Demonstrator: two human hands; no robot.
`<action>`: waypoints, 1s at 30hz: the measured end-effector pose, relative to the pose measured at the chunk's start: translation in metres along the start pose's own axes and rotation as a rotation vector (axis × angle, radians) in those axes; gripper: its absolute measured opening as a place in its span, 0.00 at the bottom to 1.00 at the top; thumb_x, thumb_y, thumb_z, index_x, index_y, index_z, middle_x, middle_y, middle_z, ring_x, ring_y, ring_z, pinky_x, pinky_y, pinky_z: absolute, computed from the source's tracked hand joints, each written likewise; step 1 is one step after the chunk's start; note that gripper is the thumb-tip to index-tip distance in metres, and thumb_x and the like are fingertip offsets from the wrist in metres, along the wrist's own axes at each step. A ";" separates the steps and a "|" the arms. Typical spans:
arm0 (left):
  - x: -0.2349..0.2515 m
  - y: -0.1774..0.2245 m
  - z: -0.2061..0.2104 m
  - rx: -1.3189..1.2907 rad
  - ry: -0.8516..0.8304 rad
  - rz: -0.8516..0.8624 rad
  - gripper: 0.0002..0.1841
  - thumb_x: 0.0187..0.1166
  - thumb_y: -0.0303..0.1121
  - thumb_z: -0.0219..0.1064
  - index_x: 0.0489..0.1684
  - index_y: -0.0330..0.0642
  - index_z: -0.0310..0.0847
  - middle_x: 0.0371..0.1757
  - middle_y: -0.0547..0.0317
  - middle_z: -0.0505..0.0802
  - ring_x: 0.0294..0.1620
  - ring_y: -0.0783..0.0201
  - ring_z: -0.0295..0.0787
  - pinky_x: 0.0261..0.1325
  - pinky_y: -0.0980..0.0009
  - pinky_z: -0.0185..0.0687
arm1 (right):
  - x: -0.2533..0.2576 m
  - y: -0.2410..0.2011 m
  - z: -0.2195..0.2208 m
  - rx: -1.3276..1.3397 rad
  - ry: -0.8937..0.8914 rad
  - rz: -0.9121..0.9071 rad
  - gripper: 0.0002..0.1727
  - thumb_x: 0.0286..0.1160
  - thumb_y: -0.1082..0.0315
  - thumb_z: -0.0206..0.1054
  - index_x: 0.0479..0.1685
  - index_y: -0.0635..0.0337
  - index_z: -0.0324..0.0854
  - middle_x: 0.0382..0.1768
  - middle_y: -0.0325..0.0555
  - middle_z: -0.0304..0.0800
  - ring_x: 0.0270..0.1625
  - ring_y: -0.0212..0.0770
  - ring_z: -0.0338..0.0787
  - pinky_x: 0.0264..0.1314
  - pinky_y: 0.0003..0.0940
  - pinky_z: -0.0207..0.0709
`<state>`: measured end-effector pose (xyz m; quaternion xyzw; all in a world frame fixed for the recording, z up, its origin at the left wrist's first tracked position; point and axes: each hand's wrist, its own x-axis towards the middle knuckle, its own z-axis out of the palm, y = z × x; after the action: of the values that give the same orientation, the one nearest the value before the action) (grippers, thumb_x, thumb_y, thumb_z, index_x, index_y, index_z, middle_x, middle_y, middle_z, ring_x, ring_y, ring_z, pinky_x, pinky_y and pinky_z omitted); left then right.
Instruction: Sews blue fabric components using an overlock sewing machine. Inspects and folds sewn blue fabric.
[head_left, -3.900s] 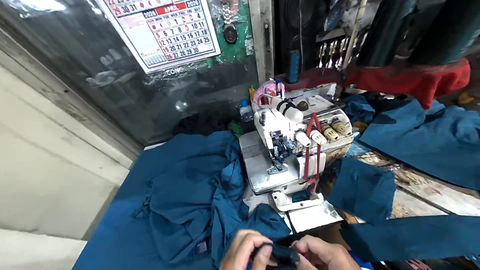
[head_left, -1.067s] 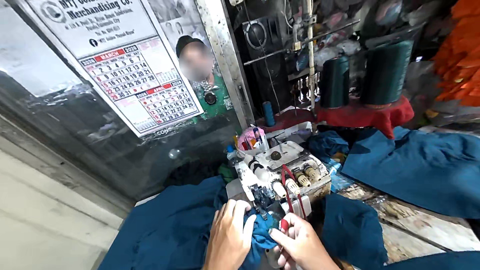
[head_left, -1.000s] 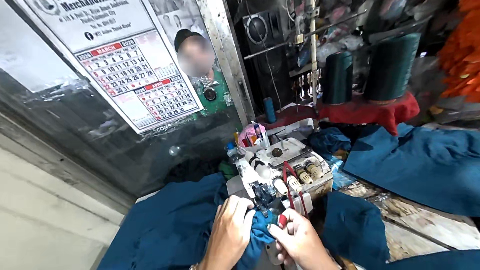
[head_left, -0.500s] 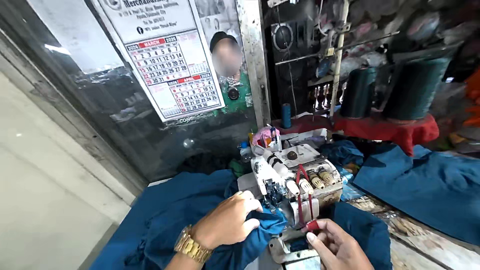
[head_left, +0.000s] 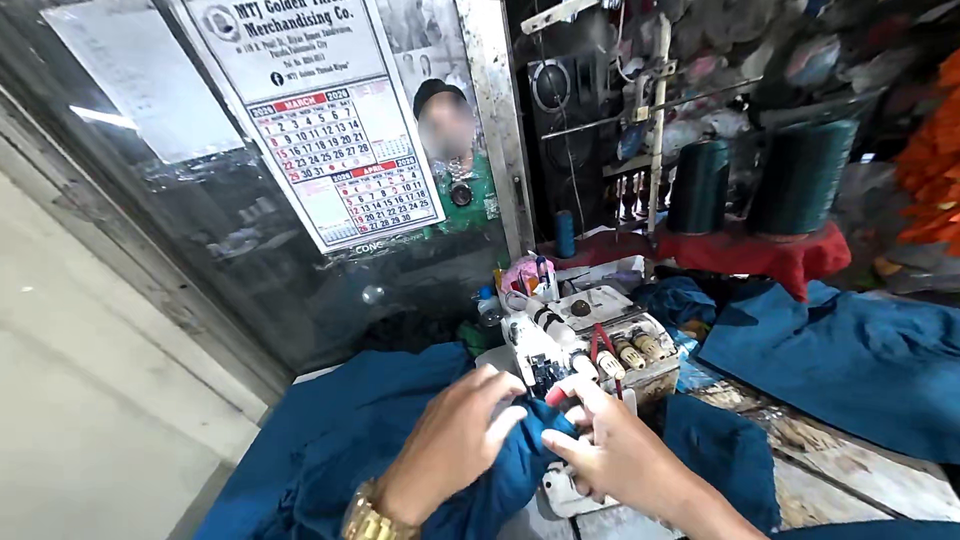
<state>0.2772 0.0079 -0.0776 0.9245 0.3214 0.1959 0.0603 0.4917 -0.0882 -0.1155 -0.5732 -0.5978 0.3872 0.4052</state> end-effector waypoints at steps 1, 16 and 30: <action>-0.001 -0.006 -0.002 -0.027 0.016 -0.035 0.14 0.85 0.50 0.62 0.55 0.59 0.90 0.50 0.71 0.92 0.47 0.75 0.90 0.50 0.69 0.91 | 0.001 0.006 -0.001 0.006 -0.008 0.007 0.25 0.77 0.53 0.72 0.71 0.44 0.73 0.34 0.40 0.93 0.20 0.38 0.90 0.21 0.37 0.89; 0.018 -0.014 0.007 0.118 -0.336 0.189 0.08 0.78 0.43 0.65 0.41 0.55 0.89 0.43 0.66 0.88 0.38 0.68 0.87 0.40 0.62 0.88 | -0.010 0.007 -0.016 0.432 -0.059 -0.143 0.14 0.88 0.60 0.64 0.65 0.49 0.88 0.54 0.46 0.93 0.29 0.45 0.94 0.29 0.38 0.93; -0.012 0.047 0.000 0.044 0.146 0.092 0.18 0.82 0.57 0.65 0.44 0.53 0.86 0.46 0.65 0.88 0.35 0.69 0.87 0.34 0.65 0.88 | 0.022 0.012 -0.007 0.659 -0.478 0.102 0.45 0.79 0.21 0.27 0.25 0.50 0.71 0.10 0.35 0.67 0.08 0.28 0.65 0.10 0.21 0.60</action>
<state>0.2954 -0.0358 -0.0701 0.9226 0.2864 0.2582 0.0076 0.5024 -0.0652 -0.1233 -0.3357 -0.4898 0.6999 0.3969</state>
